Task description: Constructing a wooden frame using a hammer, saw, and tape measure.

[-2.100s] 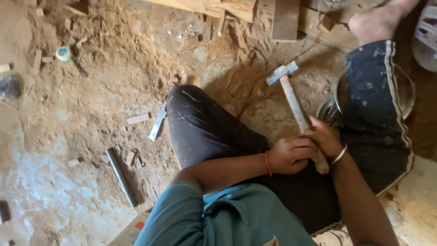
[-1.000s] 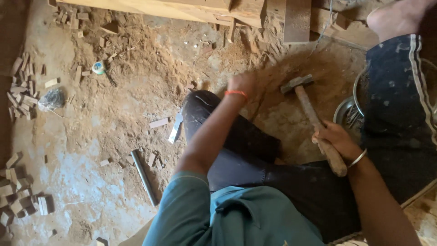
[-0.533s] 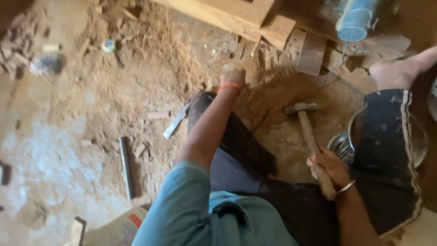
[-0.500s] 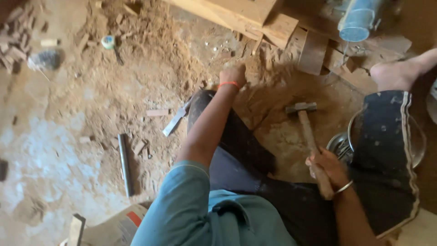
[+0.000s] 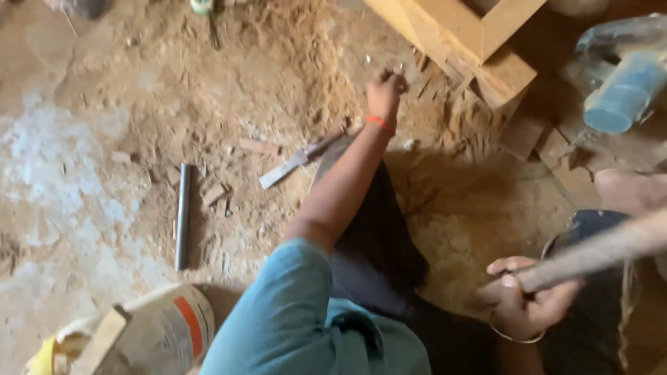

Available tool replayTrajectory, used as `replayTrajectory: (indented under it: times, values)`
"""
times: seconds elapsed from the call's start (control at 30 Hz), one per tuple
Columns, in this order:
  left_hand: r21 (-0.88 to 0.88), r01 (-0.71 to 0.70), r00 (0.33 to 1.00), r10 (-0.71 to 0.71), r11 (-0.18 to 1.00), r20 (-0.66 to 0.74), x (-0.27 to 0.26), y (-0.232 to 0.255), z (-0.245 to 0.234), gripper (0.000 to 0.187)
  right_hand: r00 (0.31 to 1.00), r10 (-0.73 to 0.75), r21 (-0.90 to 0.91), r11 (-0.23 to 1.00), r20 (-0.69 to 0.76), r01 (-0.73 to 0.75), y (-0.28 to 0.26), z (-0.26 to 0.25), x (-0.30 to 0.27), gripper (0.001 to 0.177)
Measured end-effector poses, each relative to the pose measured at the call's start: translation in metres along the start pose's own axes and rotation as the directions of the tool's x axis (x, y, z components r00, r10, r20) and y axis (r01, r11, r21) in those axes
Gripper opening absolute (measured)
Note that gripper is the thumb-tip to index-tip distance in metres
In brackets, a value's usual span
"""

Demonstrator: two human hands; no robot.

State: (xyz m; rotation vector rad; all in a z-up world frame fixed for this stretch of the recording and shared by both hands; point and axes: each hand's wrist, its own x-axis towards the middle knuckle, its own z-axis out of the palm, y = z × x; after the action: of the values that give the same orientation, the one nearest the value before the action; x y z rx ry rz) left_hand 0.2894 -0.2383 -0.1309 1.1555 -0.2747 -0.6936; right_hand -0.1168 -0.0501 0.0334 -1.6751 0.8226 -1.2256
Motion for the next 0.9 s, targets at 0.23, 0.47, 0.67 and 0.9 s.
replayTrajectory:
  times: [0.23, 0.47, 0.67, 0.9]
  values:
    - [-0.114, 0.069, 0.997, -0.072, 0.991, -0.019, -0.02, 0.031, 0.007, 0.01, 0.889, -0.435, -0.157, 0.877, 0.142, 0.454, 0.031, 0.066, 0.072, 0.066]
    - [-0.143, 0.099, 0.995, -0.1, 0.985, -0.001, -0.013, 0.012, 0.006, 0.013, 0.727, 0.632, -0.68, 0.659, 0.268, -0.322, 0.121, 0.046, -0.013, 0.056]
    - [-0.13, 0.127, 0.992, -0.123, 0.983, 0.035, -0.013, 0.018, 0.01, 0.01, 0.746, 0.543, -0.556, 0.782, 0.385, -0.282, 0.135, 0.033, -0.031, 0.047]
    - [-0.019, 0.098, 0.992, -0.096, 0.995, 0.082, -0.015, 0.014, 0.008, 0.009, 0.468, 0.843, -0.121, 0.511, 0.266, -0.851, 0.133, 0.035, -0.036, 0.034]
